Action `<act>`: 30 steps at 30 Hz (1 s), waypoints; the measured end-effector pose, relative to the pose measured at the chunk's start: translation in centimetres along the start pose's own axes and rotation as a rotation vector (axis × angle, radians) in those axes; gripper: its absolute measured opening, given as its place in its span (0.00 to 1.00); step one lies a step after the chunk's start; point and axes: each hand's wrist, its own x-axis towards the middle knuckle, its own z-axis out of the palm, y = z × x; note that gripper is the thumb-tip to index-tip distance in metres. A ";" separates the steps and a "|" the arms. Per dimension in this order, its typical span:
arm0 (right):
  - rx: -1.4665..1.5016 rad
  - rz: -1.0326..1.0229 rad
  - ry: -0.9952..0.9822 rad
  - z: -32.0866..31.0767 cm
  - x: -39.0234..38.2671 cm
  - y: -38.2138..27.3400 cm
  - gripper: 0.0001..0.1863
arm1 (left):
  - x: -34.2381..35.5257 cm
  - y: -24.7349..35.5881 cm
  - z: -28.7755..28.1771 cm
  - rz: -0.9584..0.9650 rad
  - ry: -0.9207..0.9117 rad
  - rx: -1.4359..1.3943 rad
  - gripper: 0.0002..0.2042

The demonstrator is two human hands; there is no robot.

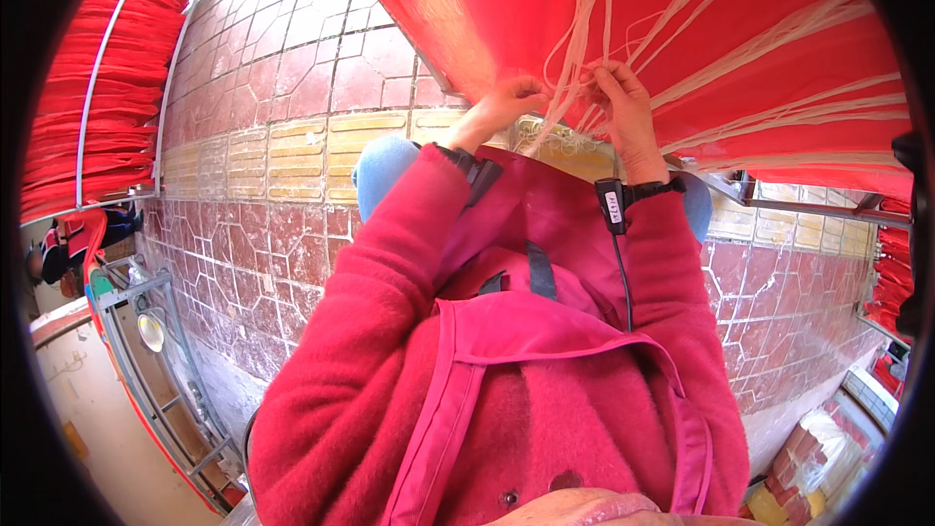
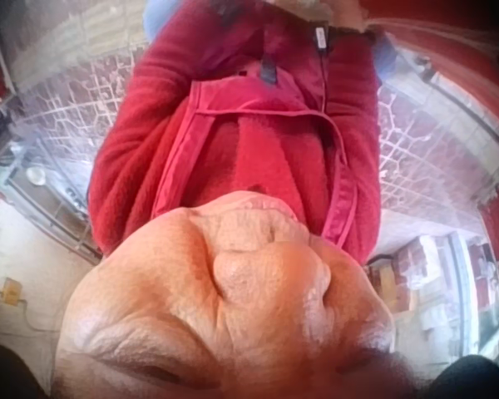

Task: The person repeatedly ties small knots in thin white strings attached to a large red fabric panel. They pull the strings taut, form loops, and secure them by hand while seated in a workshop-like space.

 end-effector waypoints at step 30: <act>0.254 0.080 -0.077 2.3 1.3 1.4 0.06 | 0.0 0.1 0.6 0.187 -0.028 -0.163 0.14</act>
